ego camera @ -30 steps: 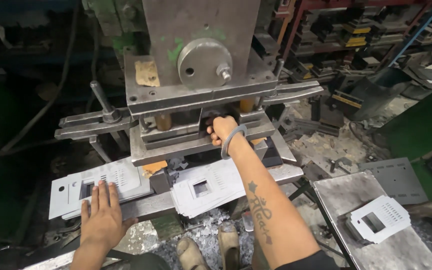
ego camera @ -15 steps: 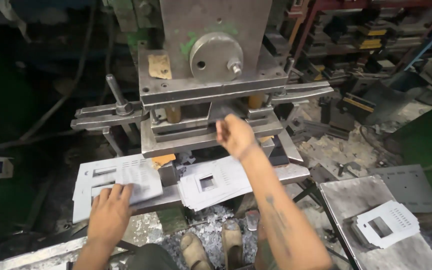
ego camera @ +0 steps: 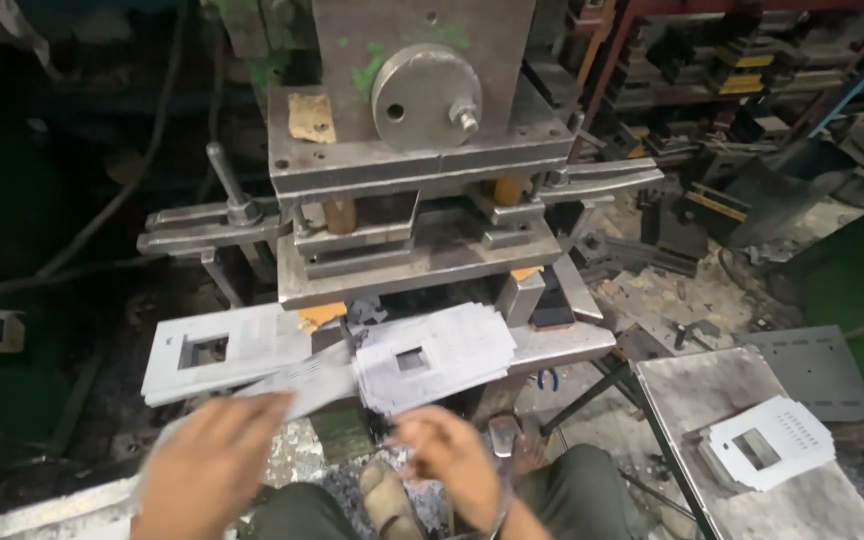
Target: Operating a manual press machine to stamp or punch holes in vented metal covers.
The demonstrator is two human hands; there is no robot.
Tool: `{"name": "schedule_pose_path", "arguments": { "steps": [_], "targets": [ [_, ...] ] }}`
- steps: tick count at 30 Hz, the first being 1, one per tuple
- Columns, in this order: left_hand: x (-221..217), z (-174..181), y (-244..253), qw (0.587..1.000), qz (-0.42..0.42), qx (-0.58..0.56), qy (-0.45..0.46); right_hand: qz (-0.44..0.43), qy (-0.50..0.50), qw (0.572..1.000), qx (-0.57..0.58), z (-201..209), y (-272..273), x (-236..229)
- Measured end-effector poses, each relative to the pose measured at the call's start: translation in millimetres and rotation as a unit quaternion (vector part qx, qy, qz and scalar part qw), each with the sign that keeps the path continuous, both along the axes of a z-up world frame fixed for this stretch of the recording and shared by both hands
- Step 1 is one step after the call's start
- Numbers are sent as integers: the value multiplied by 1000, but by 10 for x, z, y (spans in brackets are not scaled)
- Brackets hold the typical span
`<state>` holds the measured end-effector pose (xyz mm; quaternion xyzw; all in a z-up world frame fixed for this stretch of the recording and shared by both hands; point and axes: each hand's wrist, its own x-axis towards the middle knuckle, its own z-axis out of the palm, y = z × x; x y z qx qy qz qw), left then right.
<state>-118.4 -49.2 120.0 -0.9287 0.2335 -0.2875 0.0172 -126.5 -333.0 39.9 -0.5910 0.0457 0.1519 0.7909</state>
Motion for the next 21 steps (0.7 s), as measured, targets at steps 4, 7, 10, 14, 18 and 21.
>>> {"name": "schedule_pose_path", "arguments": {
  "steps": [4,7,10,14,18,21],
  "targets": [
    [12,-209,-511,996,-85,23,-16,23,-52,984,166,261,433,-12],
    [64,-203,-601,988,-155,2,3,-205,82,971,90,481,396,151],
    [276,-422,-260,995,-62,58,47,-300,47,939,163,632,45,367],
    [626,-648,310,992,71,68,76,-310,2,940,145,1269,-302,727],
    [1082,-871,661,891,249,100,366,-303,51,925,225,1073,-569,1530],
    [1143,-1295,754,890,265,91,360,-228,-5,930,289,752,-660,1574]
  ]
}}
